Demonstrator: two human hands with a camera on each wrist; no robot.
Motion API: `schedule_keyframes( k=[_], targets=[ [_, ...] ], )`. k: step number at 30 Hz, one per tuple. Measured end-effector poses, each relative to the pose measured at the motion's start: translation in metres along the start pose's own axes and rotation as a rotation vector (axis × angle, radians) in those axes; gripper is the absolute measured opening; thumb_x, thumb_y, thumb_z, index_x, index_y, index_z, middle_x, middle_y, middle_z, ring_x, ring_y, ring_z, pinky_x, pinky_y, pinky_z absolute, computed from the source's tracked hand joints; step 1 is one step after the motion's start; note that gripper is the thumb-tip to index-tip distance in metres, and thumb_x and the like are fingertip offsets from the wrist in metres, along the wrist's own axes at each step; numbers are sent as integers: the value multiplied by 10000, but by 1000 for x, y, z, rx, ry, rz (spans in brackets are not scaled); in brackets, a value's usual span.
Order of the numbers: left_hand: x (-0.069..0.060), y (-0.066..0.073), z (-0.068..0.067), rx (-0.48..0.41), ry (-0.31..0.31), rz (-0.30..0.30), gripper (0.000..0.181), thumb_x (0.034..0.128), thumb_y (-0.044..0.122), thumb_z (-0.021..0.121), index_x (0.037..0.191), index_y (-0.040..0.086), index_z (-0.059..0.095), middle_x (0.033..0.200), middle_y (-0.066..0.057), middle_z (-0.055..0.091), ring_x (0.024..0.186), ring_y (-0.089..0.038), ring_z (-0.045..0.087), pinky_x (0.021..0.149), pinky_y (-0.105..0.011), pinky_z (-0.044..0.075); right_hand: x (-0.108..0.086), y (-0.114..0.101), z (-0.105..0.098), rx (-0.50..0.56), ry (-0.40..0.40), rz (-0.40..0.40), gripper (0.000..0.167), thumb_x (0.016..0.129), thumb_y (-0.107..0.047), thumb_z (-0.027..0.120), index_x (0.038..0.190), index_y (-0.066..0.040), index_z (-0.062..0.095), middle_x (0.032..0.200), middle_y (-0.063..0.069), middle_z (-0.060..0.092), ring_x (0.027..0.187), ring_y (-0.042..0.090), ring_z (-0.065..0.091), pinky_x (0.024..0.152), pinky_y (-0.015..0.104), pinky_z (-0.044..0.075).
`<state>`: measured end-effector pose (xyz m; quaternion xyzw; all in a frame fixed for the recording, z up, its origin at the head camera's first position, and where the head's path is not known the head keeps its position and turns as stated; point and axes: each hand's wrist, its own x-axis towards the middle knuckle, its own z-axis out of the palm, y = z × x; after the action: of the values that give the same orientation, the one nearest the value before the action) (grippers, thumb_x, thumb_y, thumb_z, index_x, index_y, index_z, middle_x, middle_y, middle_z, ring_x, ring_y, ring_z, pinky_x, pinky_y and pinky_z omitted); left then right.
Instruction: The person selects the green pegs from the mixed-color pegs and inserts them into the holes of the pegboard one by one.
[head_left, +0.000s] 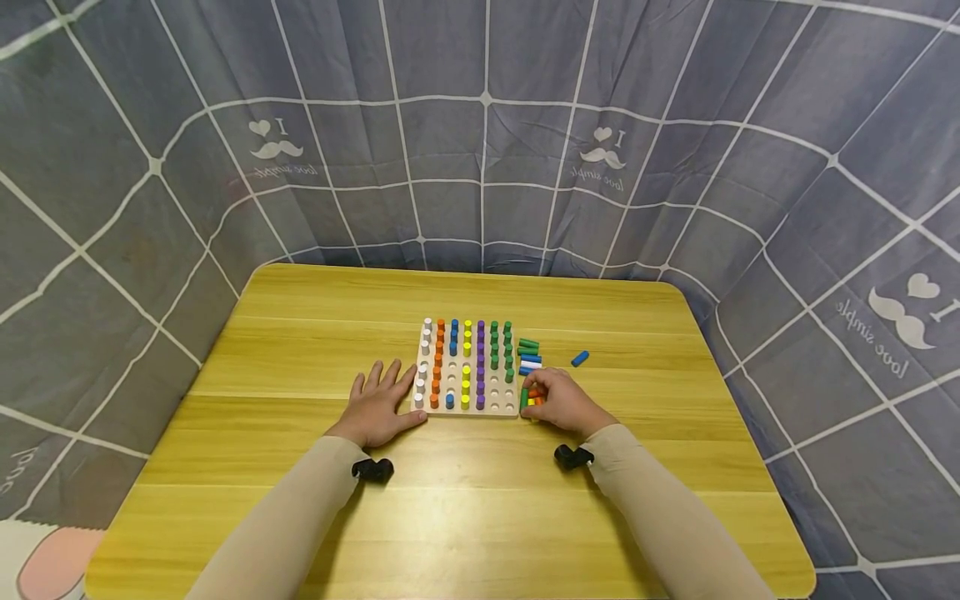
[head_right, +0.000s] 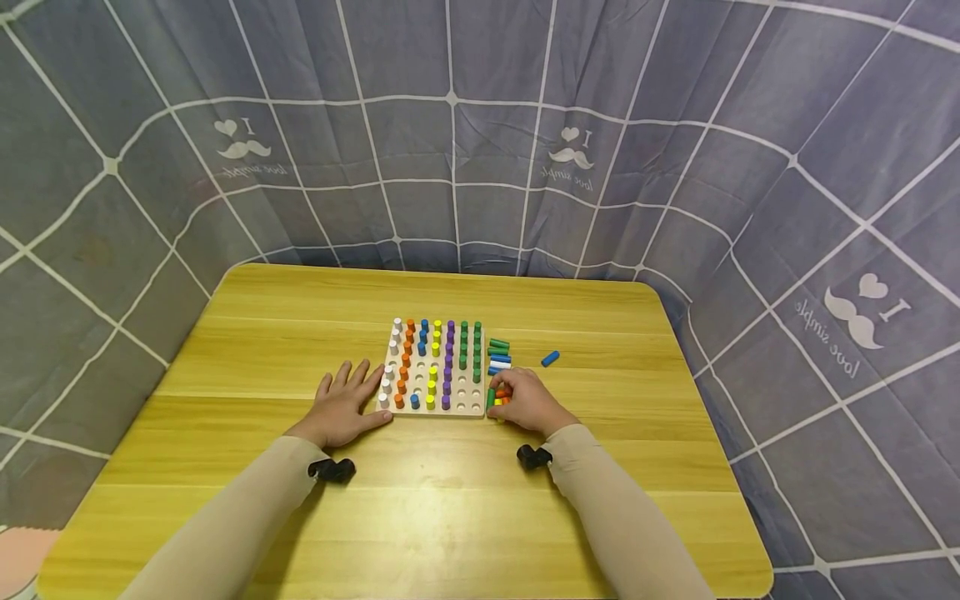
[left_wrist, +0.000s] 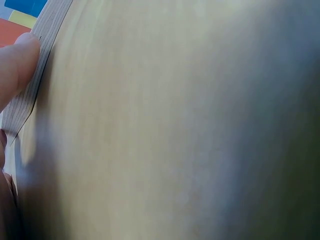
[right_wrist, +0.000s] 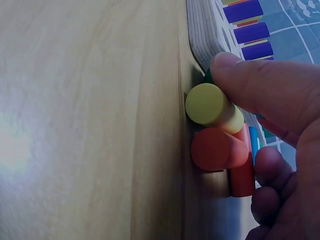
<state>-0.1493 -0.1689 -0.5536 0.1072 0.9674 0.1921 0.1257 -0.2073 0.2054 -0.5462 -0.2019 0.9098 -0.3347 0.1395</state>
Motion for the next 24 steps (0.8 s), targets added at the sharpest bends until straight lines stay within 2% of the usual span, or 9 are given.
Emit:
schedule_keyframes(
  k=[8, 16, 24],
  targets=[
    [0, 1, -1, 2, 5, 2, 955, 983, 758, 493, 1716, 266, 130, 1781, -163, 74, 1631, -479, -33, 1263, -718, -31, -3, -2, 0, 21, 38, -15, 280, 845, -238, 907, 1031, -175, 707, 1013, 0, 643, 997, 195, 526, 881, 360, 438],
    [0, -1, 1, -2, 4, 0, 958, 979, 760, 502, 1715, 279, 120, 1783, -148, 71, 1634, -470, -37, 1266, -711, -43, -1, -2, 3, 81, 38, 6, 278, 864, -172, 887, 1084, -122, 723, 1027, 10, 687, 984, 173, 548, 902, 344, 451],
    [0, -1, 2, 0, 8, -3, 963, 980, 748, 514, 1716, 270, 118, 1784, -153, 61, 1633, -471, -47, 1263, -713, -52, -2, -3, 4, 182, 22, 28, 236, 911, -110, 825, 1117, -74, 713, 982, 55, 701, 747, 135, 590, 657, 249, 496]
  ],
)
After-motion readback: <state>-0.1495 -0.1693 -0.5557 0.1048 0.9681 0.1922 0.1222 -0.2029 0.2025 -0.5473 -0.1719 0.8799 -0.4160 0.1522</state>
